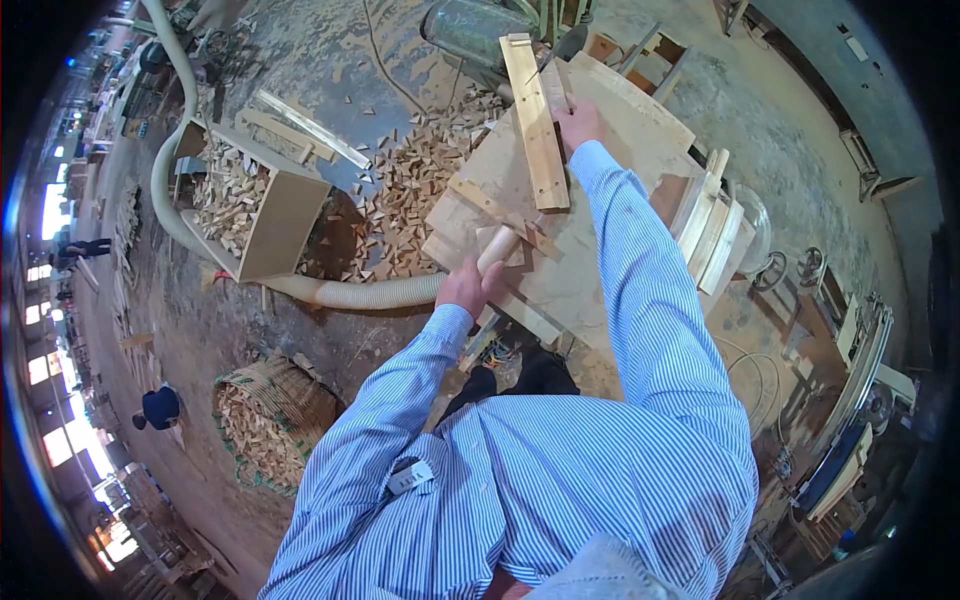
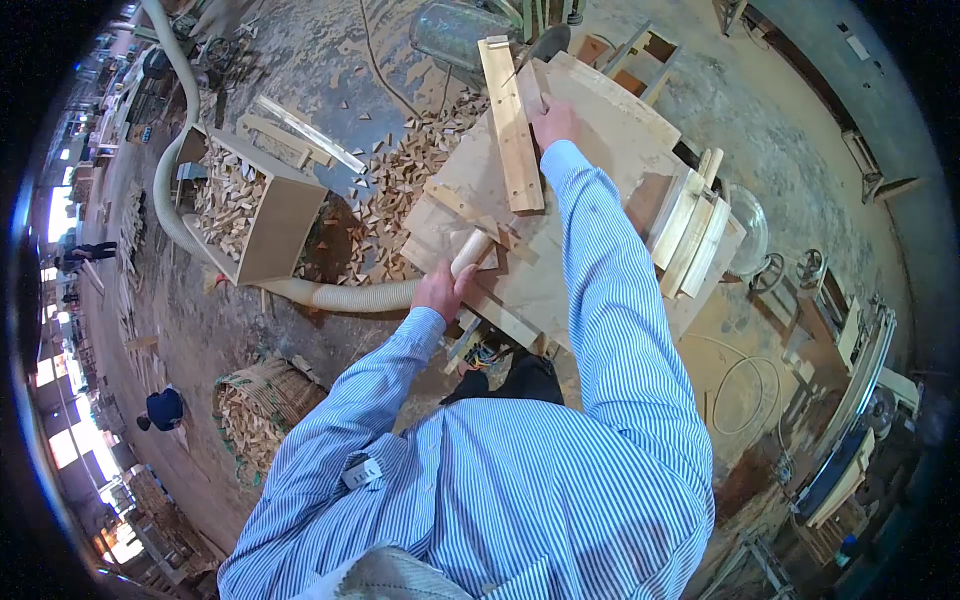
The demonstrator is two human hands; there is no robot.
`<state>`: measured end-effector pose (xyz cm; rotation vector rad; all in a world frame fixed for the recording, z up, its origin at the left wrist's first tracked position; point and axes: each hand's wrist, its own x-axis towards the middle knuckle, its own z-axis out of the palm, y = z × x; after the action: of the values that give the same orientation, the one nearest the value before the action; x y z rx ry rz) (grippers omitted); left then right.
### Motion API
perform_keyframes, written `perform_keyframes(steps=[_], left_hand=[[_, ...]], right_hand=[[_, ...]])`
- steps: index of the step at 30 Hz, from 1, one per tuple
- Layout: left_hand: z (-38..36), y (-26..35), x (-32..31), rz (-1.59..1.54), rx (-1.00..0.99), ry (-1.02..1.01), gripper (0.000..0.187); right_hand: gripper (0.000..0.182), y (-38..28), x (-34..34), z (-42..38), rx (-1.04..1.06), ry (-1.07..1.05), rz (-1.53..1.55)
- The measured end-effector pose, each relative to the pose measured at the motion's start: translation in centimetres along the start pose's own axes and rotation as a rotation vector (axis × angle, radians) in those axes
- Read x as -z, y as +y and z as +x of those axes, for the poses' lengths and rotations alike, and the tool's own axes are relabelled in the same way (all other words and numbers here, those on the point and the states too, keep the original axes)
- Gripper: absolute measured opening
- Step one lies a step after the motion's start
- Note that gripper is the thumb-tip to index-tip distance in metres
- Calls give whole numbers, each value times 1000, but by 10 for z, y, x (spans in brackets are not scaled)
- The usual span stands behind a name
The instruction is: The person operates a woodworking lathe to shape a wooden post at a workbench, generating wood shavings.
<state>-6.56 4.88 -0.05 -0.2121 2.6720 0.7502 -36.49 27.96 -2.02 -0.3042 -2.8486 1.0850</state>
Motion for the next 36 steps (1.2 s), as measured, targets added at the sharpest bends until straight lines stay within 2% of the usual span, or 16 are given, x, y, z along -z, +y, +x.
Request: perform_keyframes(steps=[4,6,9,10,12,15,19,24,28,36], left_hand=[[-13,-12,1,12,20,-9,64],[-22,-21,3,6,22,-14,64],[-33,-34,4,-4,16,-16,64],[-37,-39,3,-6,18,-13,64],[-45,-47,2,1,16,-22,64],[-55,-62,0,18,-2,-18,64],[-67,-68,7,47,37,-86,65],[-73,-74,7,56,24,-67,64],[-72,-71,9,58,28,-87,64],[-49,-51,5,68,32,-88,64]], right_hand=[[51,12,2,-10,-46,16,-15],[48,6,12,-34,56,109,-114],[41,1,-4,-63,102,192,-89],[41,-1,-8,-67,106,190,-94],[32,-4,-14,-77,-19,54,-72],[27,-6,-38,-82,-26,44,41],[25,-19,-49,-73,-15,62,31],[26,-35,-49,-58,4,53,28],[27,-28,-55,-50,-37,50,99],[28,-13,-53,-20,8,78,109]])
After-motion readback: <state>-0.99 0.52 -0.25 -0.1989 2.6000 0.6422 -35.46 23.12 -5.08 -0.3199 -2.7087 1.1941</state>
